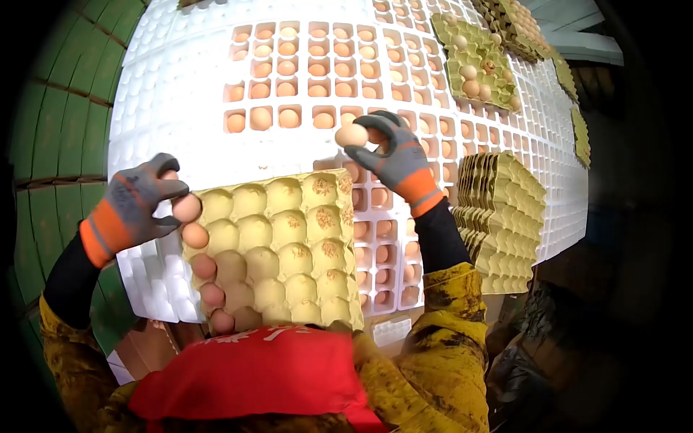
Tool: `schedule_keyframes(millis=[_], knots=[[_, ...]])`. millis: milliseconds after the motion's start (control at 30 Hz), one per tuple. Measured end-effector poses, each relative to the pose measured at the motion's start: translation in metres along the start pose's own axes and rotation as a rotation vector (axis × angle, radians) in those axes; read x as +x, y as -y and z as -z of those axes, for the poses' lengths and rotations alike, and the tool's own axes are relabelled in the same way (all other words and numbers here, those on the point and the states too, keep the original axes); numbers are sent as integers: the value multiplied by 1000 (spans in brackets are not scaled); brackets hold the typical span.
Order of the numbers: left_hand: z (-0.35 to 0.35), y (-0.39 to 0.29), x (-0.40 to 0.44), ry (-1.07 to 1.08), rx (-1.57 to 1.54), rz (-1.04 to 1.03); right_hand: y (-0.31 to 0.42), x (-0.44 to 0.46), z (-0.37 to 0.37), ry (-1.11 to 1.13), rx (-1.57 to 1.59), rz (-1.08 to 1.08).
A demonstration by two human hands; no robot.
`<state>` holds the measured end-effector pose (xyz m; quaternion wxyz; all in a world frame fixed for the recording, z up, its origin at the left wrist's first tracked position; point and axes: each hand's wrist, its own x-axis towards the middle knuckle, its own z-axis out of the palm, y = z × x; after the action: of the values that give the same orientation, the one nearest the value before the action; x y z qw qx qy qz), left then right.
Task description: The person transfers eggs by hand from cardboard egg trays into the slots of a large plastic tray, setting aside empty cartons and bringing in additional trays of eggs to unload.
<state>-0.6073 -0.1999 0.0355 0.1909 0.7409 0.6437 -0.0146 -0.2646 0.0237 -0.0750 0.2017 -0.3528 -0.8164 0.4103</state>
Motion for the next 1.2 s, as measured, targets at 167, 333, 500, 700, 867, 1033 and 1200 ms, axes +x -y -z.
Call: schedule_keyframes(millis=[167,333,500,700,867,1033,1200], knots=[[-8,19,68,-156,-532,18,-36,20,-33,90,-300,22],[-106,-1,169,-64,-100,88,-29,31,-52,176,-555,16],[-112,-2,170,130,-44,41,-66,8,-53,57,181,-190],[-118,31,146,39,-448,-65,-68,1,-30,-211,776,-364],[-123,68,125,-243,-566,-189,-104,3,-41,-371,-407,275],[-154,86,121,-240,-224,-342,-78,11,-48,-385,-330,285],[-157,87,123,-412,-135,-483,-32,89,-66,79,-145,503]])
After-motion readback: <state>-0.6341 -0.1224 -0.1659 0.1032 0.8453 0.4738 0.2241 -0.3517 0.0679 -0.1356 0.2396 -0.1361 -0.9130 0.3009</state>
